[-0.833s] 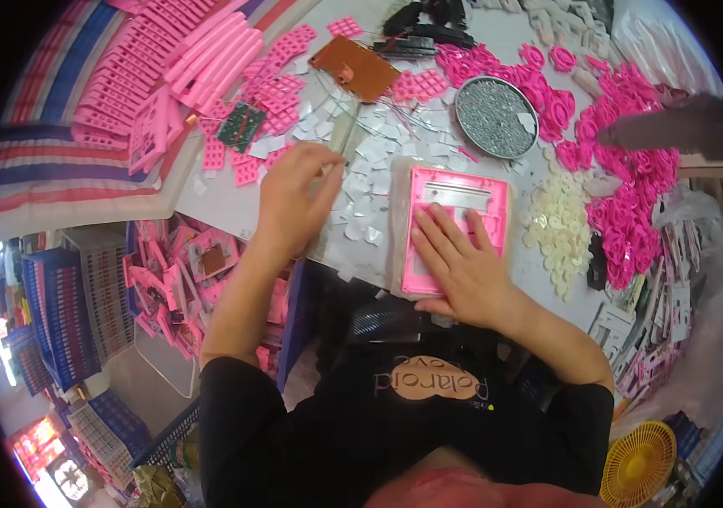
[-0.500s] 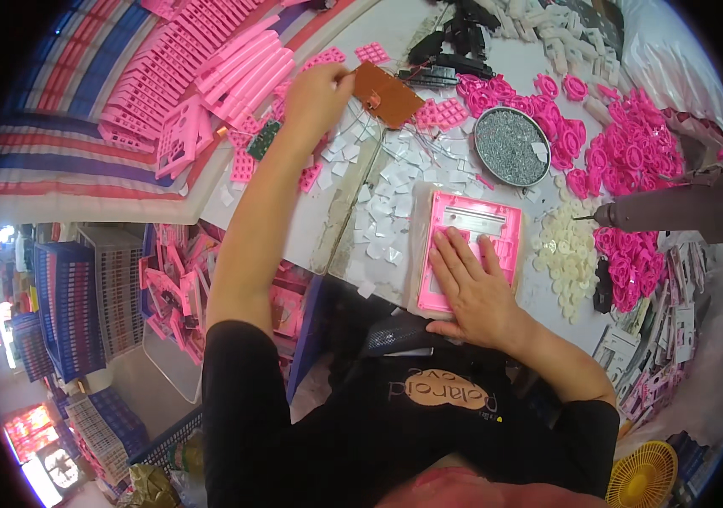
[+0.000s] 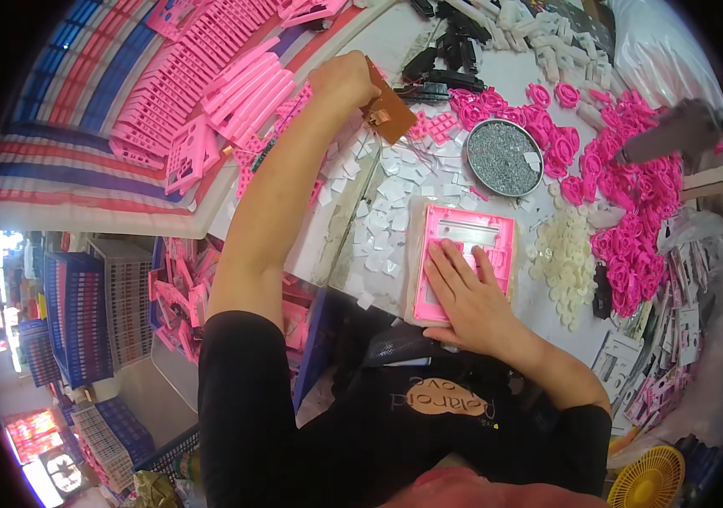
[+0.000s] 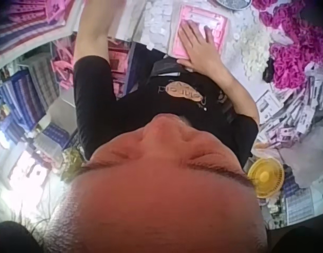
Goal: Assembling a pink toy vending machine using a glue gun to secure electronic and plastic components.
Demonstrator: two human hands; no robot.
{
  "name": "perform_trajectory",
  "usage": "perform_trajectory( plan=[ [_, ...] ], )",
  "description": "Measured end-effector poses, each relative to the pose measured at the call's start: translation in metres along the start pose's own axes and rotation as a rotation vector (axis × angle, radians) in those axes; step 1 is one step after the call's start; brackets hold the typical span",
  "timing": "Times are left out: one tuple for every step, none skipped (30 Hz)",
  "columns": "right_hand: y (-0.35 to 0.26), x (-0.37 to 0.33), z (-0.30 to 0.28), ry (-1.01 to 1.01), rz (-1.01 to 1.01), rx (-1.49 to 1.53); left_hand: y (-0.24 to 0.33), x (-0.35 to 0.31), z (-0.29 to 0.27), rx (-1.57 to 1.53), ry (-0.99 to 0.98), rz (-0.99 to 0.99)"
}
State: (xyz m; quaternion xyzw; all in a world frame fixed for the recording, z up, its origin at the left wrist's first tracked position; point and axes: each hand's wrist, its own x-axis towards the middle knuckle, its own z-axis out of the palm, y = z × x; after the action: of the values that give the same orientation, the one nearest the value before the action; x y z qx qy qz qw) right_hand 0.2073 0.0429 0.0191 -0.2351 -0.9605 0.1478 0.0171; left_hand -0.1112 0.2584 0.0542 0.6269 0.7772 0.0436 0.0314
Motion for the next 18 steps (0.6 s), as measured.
perform_trajectory(
  plan=[
    [-0.001, -0.001, 0.001, -0.003, 0.001, 0.002, 0.0, -0.005, 0.004, 0.017, 0.057, 0.013],
    [-0.001, 0.0, 0.0, -0.002, -0.007, -0.001, -0.003, -0.009, 0.012, 0.05, 0.07, 0.003],
    [-0.002, 0.001, 0.0, -0.001, -0.015, -0.003, -0.006, -0.013, 0.024, 0.084, 0.083, -0.006],
    [-0.001, 0.001, 0.0, 0.006, -0.02, -0.004, -0.002, -0.015, 0.025, 0.112, 0.097, -0.003],
    [-0.001, 0.0, 0.001, 0.013, -0.025, -0.005, -0.005, -0.017, 0.021, -0.005, 0.142, -0.022],
    [-0.001, 0.0, 0.002, 0.021, -0.032, -0.005, -0.014, -0.022, 0.017, -0.122, 0.186, -0.041],
    [0.0, -0.001, 0.003, 0.011, -0.031, 0.003, -0.02, -0.029, 0.014, -0.245, 0.224, -0.06],
    [0.001, -0.001, 0.004, 0.008, -0.026, 0.006, -0.024, -0.032, 0.009, -0.638, 0.332, -0.083],
    [0.001, -0.001, 0.003, 0.006, -0.022, 0.01, -0.027, -0.036, 0.005, -1.032, 0.43, -0.104],
    [0.004, -0.001, 0.001, 0.062, -0.042, 0.047, -0.03, -0.041, 0.0, -1.423, 0.527, -0.126],
    [0.006, -0.003, -0.001, 0.12, -0.063, 0.085, -0.026, -0.053, -0.006, -1.625, 0.508, -0.111],
    [0.009, -0.004, -0.004, 0.178, -0.084, 0.123, -0.021, -0.068, -0.011, -1.826, 0.483, -0.094],
    [0.016, -0.003, -0.006, 0.267, -0.115, 0.223, -0.016, -0.086, -0.013, -2.028, 0.447, -0.077],
    [0.025, 0.001, -0.01, 0.35, -0.141, 0.321, -0.018, -0.103, -0.004, -1.729, 0.534, 0.117],
    [0.033, 0.003, -0.015, 0.432, -0.16, 0.418, -0.017, -0.119, 0.007, -1.423, 0.599, 0.295],
    [0.04, 0.007, -0.023, 0.525, -0.116, 0.662, -0.005, -0.14, 0.002, -1.277, 0.659, 0.418],
    [0.044, 0.014, -0.031, 0.433, -0.009, 0.943, 0.008, -0.16, -0.006, -1.129, 0.713, 0.536],
    [0.045, 0.022, -0.039, 0.335, 0.106, 1.216, 0.017, -0.176, -0.006, -0.977, 0.738, 0.594]
  ],
)
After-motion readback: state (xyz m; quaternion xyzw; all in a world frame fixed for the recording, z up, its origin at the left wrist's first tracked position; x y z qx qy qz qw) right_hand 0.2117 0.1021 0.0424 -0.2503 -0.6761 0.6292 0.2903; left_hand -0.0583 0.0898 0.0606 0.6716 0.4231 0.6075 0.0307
